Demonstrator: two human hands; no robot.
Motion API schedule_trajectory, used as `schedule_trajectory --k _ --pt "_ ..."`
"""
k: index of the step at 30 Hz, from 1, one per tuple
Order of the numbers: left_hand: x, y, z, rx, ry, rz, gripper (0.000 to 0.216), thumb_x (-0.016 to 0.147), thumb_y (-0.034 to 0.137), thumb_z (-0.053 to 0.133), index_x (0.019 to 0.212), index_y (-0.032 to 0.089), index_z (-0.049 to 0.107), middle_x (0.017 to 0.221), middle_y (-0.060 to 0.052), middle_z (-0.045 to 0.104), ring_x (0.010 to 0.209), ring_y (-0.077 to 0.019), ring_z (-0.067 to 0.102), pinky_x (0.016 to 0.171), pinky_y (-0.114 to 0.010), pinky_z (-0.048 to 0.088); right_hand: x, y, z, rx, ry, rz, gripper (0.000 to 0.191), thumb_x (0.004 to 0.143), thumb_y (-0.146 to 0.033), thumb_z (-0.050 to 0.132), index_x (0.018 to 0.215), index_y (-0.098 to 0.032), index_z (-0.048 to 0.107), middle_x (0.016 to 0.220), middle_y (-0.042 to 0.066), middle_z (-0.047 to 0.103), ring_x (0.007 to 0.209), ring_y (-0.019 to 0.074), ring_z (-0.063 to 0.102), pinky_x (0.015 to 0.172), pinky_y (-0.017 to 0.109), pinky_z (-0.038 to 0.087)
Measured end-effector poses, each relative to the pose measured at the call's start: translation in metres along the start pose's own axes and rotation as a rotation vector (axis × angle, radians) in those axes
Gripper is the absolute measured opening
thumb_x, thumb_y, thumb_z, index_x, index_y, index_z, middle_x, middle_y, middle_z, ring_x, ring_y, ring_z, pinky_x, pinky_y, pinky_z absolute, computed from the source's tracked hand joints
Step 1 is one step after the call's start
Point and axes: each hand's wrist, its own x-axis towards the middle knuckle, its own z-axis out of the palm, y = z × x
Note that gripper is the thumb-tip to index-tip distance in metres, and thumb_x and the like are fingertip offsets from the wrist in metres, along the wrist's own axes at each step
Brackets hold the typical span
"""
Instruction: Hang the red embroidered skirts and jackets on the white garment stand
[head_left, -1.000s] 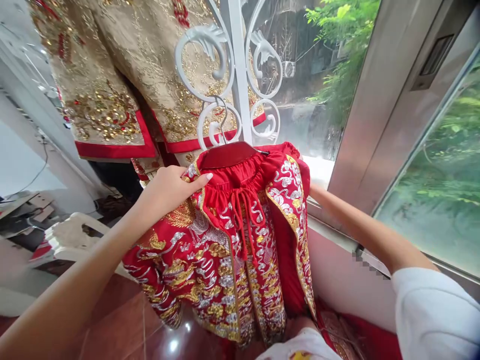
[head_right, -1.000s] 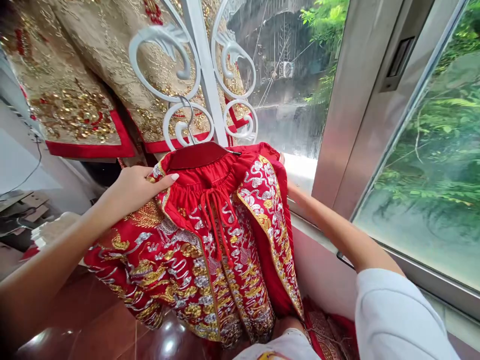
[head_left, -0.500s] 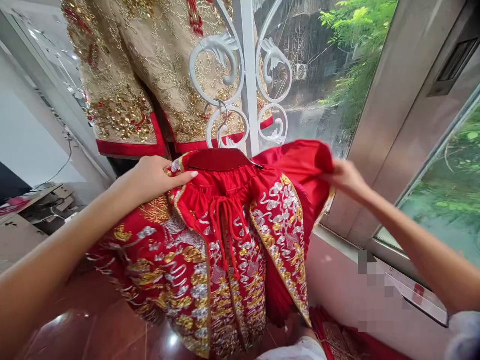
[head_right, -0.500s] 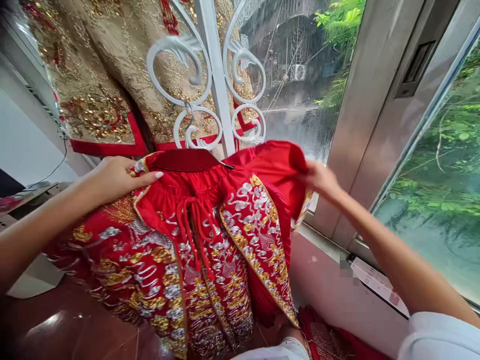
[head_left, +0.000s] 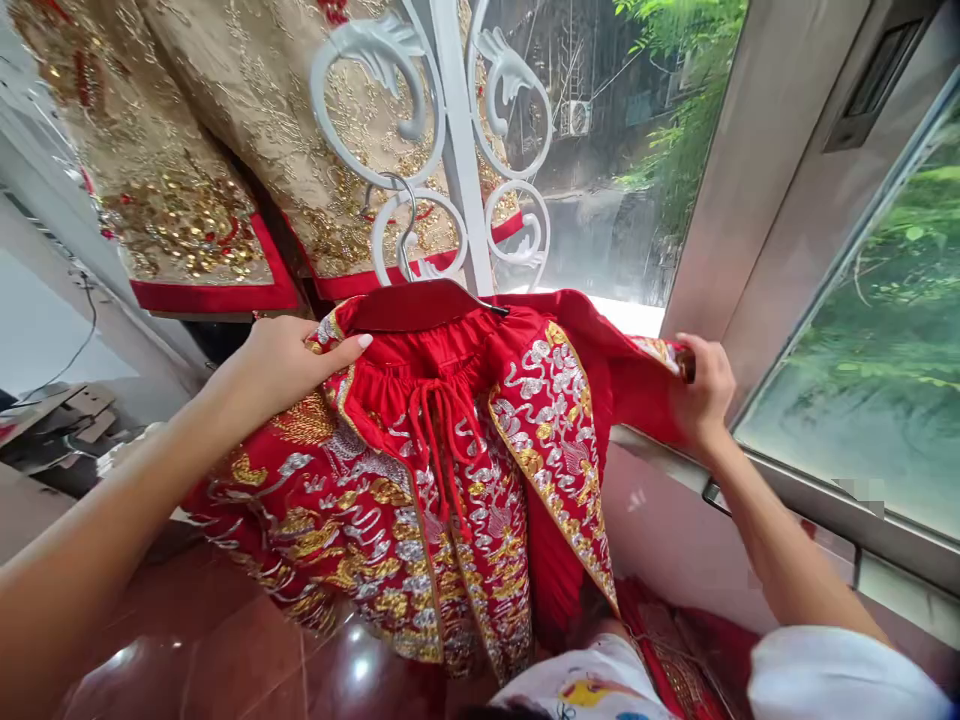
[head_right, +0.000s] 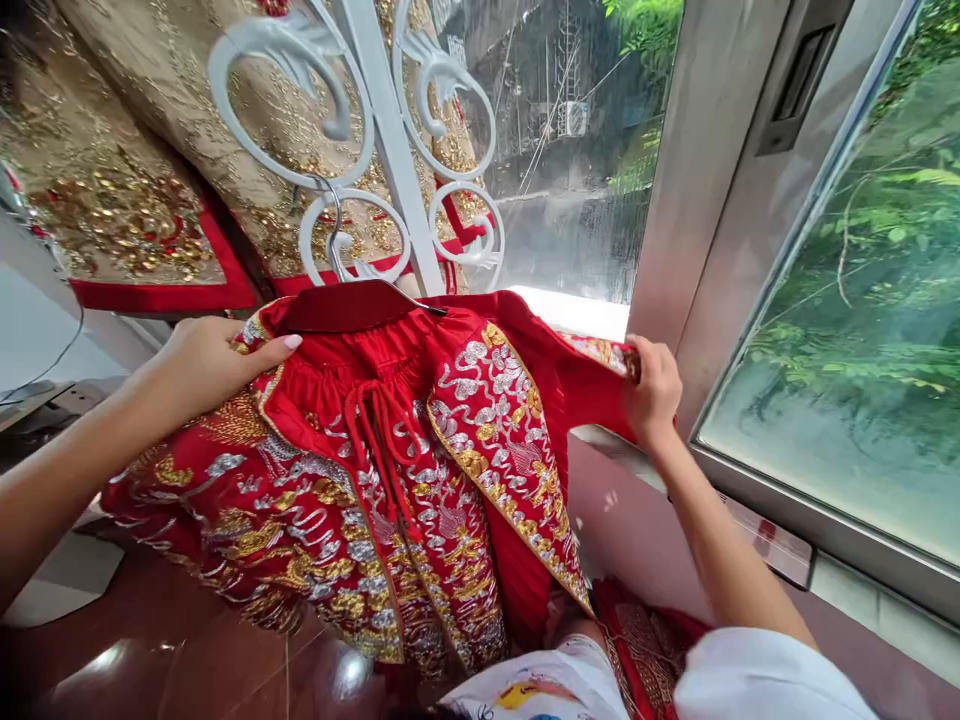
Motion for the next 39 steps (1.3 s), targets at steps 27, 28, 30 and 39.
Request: schedule_trajectory --k 27,28,30,39 --pt "0.023 0.203 0.078 0.055 0.328 0.486 0.033 0.088 0.004 0.031 0.103 0.008 0.060 0.100 -0.016 0.064 0.097 -0.0235 0.058 0.091 -0.041 0.042 0.136 -0.114 -0.046 0.123 -0.147 -0.268 0.020 0.074 -0.012 0.050 0.077 -0.012 0.069 0.069 0.002 0.064 0.067 0.0147 0.057 0.062 0.025 0.043" --pt "0.021 0.202 0.079 0.040 0.350 0.478 0.034 0.088 0.003 0.030 0.102 0.009 0.061 0.099 -0.015 0.064 0.098 -0.0230 0.058 0.092 -0.042 0.042 0.133 -0.123 -0.057 0.063 -0.101 -0.310 0.024 0.074 -0.008 0.047 0.079 -0.012 0.071 0.071 0.003 0.065 0.068 0.0148 0.058 0.064 0.025 0.043" --pt "0.016 0.200 0.083 -0.015 0.394 0.473 0.036 0.088 0.003 0.029 0.103 0.008 0.061 0.102 -0.015 0.064 0.101 -0.0232 0.057 0.098 -0.045 0.040 0.123 -0.137 -0.073 -0.008 -0.018 -0.369 0.032 0.075 -0.004 0.044 0.087 -0.012 0.072 0.078 0.005 0.069 0.072 0.0148 0.060 0.067 0.025 0.043" --pt "0.009 0.187 0.133 -0.088 0.443 0.827 0.051 0.088 0.007 0.035 0.138 0.015 0.043 0.138 -0.011 0.049 0.133 -0.0249 0.040 0.115 -0.048 0.027 0.123 -0.169 -0.088 -0.155 0.140 -0.402 0.036 0.076 -0.006 0.041 0.091 -0.014 0.073 0.082 0.007 0.067 0.080 0.0164 0.061 0.072 0.028 0.046"
